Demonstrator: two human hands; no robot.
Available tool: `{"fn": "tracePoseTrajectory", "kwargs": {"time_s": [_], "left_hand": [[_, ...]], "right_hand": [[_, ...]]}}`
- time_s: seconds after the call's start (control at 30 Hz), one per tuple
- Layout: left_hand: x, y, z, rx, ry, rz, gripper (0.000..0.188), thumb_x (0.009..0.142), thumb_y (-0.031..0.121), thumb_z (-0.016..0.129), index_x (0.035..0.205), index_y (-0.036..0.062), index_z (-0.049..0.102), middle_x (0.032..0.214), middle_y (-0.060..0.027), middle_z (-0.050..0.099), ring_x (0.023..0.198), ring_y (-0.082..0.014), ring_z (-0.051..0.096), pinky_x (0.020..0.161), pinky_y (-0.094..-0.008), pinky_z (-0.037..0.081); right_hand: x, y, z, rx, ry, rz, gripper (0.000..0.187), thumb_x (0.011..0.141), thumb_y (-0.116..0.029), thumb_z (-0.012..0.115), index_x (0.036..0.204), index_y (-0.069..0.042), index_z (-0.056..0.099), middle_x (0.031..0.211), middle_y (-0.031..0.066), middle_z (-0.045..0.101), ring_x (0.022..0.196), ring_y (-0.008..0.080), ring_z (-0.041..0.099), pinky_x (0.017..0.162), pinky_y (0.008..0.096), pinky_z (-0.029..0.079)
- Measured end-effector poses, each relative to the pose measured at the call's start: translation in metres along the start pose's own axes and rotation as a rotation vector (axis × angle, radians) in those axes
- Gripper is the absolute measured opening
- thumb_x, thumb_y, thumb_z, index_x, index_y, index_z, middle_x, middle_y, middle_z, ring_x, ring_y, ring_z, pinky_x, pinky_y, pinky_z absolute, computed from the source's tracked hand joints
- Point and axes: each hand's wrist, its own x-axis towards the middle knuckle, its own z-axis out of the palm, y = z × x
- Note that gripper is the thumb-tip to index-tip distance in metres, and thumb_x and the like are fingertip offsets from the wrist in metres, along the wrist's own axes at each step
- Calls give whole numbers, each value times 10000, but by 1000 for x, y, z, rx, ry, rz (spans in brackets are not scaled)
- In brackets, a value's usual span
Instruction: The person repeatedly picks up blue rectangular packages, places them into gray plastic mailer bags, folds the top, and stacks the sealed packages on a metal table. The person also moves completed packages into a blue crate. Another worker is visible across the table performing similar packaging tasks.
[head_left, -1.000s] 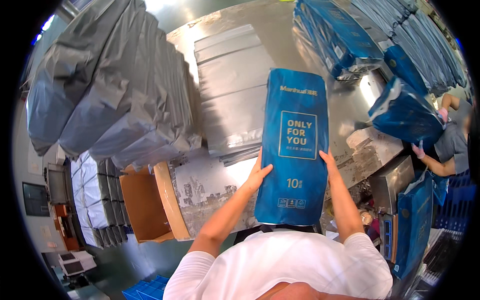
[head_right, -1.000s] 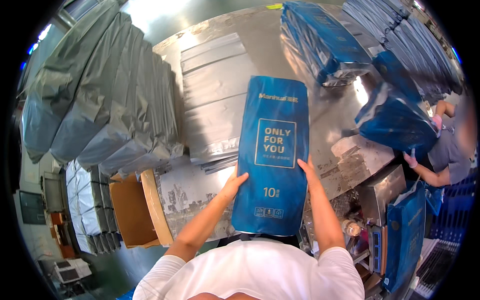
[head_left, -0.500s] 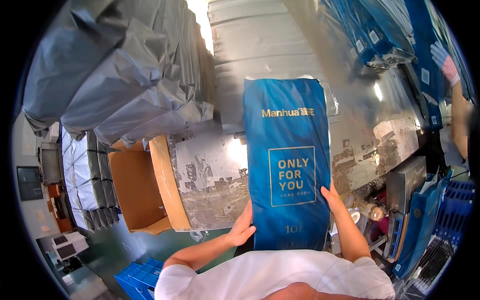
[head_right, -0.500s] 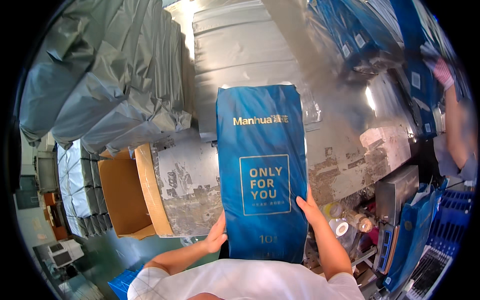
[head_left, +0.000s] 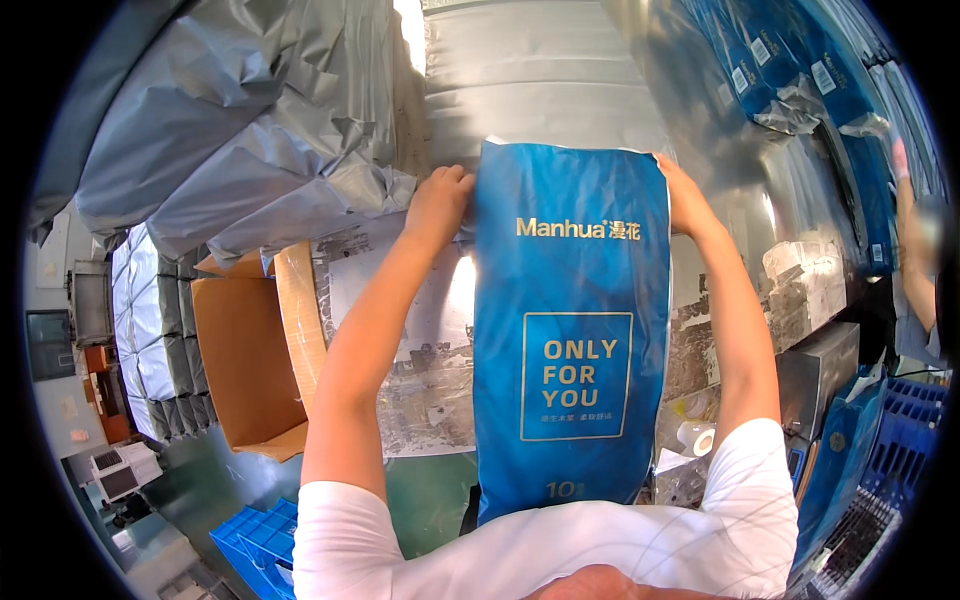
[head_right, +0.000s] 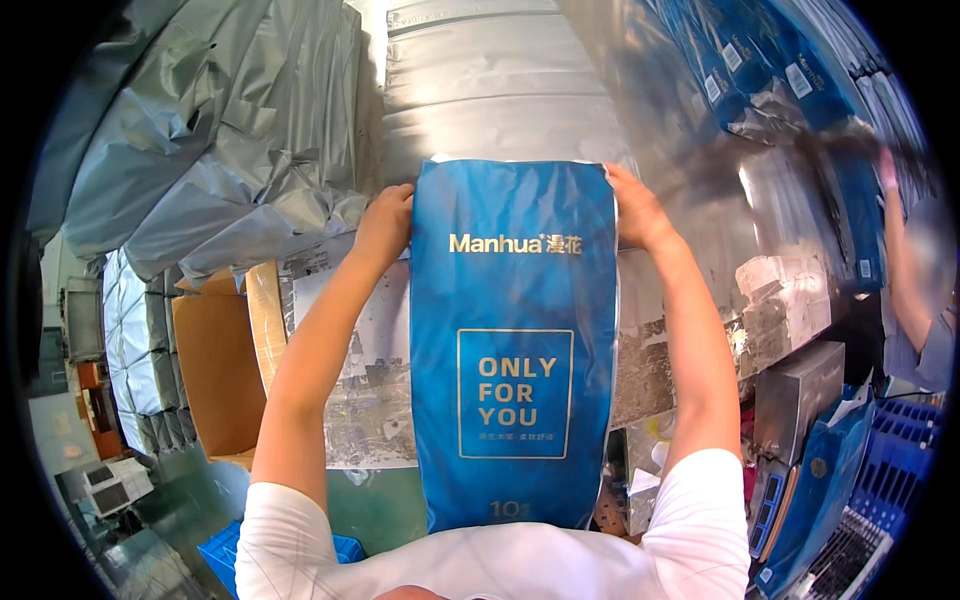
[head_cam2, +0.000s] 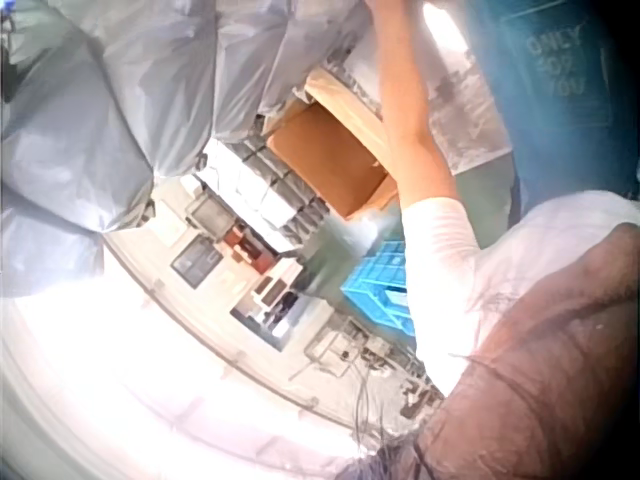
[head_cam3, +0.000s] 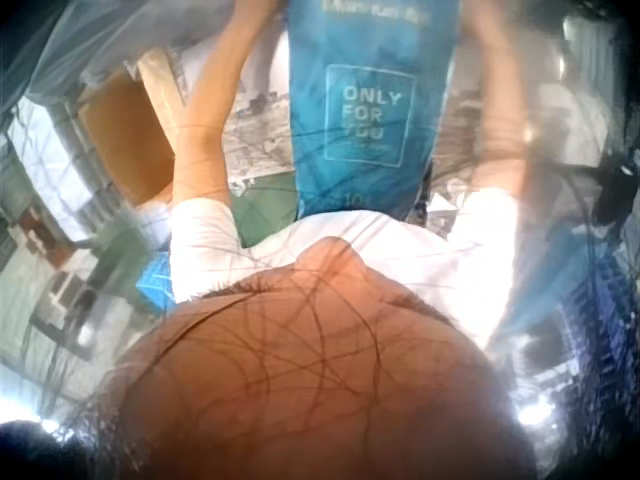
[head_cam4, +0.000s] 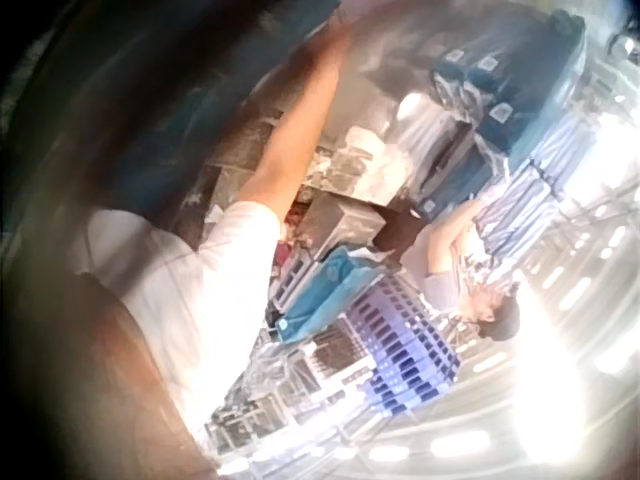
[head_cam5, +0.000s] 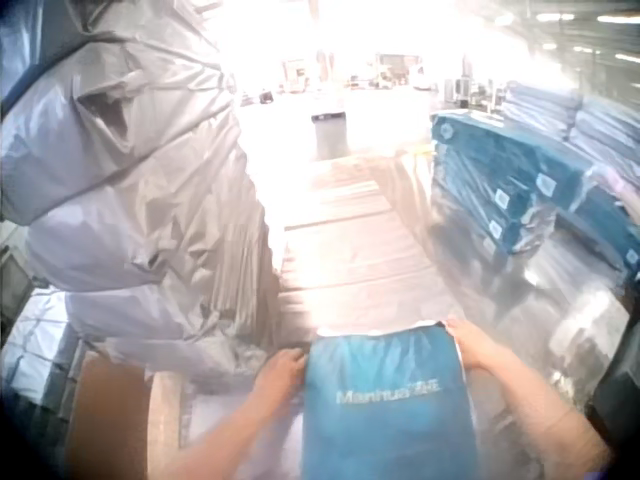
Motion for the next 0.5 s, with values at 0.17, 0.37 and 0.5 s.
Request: {"fn": "tracePoseTrajectory", "kwargs": {"time_s": [0.17,0.37,0.5], "left_hand": [[4,-10,10,24,47,-77,166,685,37,537,850,64,536,837,-111,558,841,-285,560,685,-368,463],[25,14,-12,24,44,-236,137,746,49,506,874,88,532,808,-135,561,782,-322,566,654,-397,459],[20,29,-38,-296,422,-164,82,779,60,478,855,62,508,839,-156,541,827,-351,541,660,-410,451]], "right_hand": [[20,10,16,-257,-128,203,259,755,-255,489,928,-88,585,923,151,598,861,329,557,722,367,443],[40,14,2,-433,-145,250,128,746,-167,503,835,-83,540,860,129,591,796,330,557,662,406,441],[28,-12,-2,-197,279,399,134,728,-81,494,860,-56,506,901,155,576,825,336,550,711,394,442]]}}
